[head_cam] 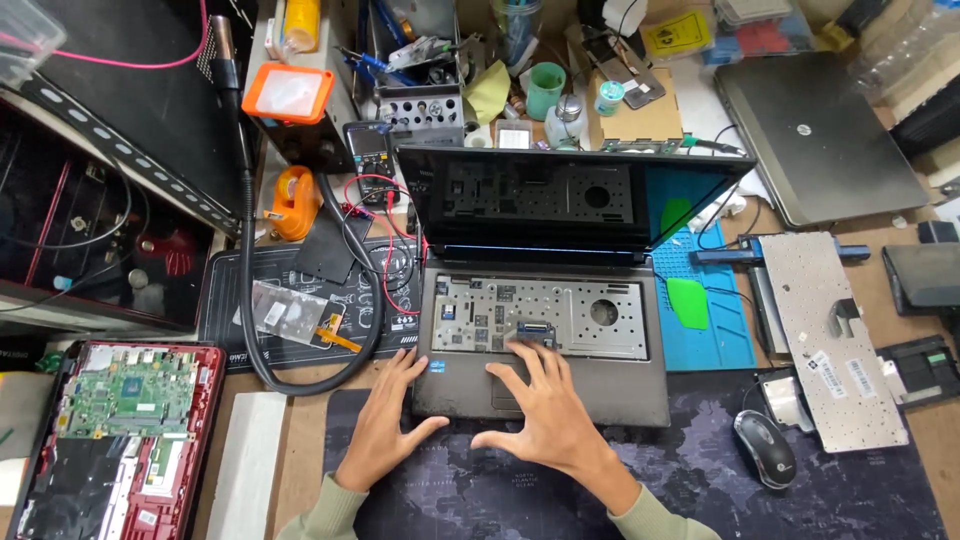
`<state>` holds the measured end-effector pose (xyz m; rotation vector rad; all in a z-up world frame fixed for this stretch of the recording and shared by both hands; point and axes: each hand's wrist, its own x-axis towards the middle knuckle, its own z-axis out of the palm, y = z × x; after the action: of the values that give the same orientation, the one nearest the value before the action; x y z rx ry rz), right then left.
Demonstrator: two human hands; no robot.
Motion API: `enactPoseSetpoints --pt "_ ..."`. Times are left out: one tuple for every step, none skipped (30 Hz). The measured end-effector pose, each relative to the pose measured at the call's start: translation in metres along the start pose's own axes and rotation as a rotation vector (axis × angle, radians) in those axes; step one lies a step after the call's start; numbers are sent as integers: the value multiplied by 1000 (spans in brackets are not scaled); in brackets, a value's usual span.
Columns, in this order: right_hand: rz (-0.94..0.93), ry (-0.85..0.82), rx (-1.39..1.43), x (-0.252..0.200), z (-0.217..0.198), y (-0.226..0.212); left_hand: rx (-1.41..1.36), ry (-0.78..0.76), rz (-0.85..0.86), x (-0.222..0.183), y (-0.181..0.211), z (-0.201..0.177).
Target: Disassembling a laptop by prying off the keyboard and removing internal screws with a screwdriver.
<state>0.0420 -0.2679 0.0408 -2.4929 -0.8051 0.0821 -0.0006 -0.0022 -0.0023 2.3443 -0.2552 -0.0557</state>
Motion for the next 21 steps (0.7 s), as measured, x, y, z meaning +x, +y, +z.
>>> enactPoseSetpoints --pt "-3 -1 0 0 6 1 0 2 -2 1 2 -2" --pt "-28 18 -55 -1 12 2 -44 -8 -24 1 4 -4" --pt "-53 38 -110 -2 18 3 -88 -18 -45 2 6 -6" --pt "-53 40 -110 -2 23 1 -87 -18 -43 4 10 -9" --pt "-130 95 -129 -2 27 -1 -150 -57 -85 5 14 -11" --pt "-212 148 -146 -2 33 -3 -213 -91 -130 5 18 -15" --pt "-218 148 -146 0 38 -6 -212 -87 -132 6 22 -20" --pt "-300 180 -160 1 43 -10 -227 -93 -163 7 27 -24" --pt "-382 212 -173 2 48 -13 -241 -100 -194 9 32 -28" --pt "-382 212 -174 4 46 -20 -242 -100 -194 10 36 -30" --pt "-424 253 -150 6 44 -26 -251 -73 -322 10 40 -32" --pt "-466 295 -124 9 43 -33 -256 -46 -452 11 44 -35" --pt "-466 296 -123 10 48 -34 -254 -45 -451 12 37 -32" --pt "-472 288 -108 11 52 -35 -222 -86 -476 12 29 -28" --pt "-479 279 -92 12 57 -35 -190 -127 -500 12 21 -25" --pt "-480 280 -93 14 61 -35 -190 -126 -500 13 19 -25" --pt "-472 301 -88 15 64 -35 -237 -167 -528 15 17 -26" --pt "-463 324 -84 16 68 -35 -282 -209 -554 17 14 -27" --pt "-462 326 -85 17 68 -35 -280 -210 -552 20 15 -30" --pt "-458 337 -87 17 68 -36 -297 -207 -519 22 18 -32" --pt "-454 347 -90 16 68 -36 -314 -203 -485 24 20 -34"
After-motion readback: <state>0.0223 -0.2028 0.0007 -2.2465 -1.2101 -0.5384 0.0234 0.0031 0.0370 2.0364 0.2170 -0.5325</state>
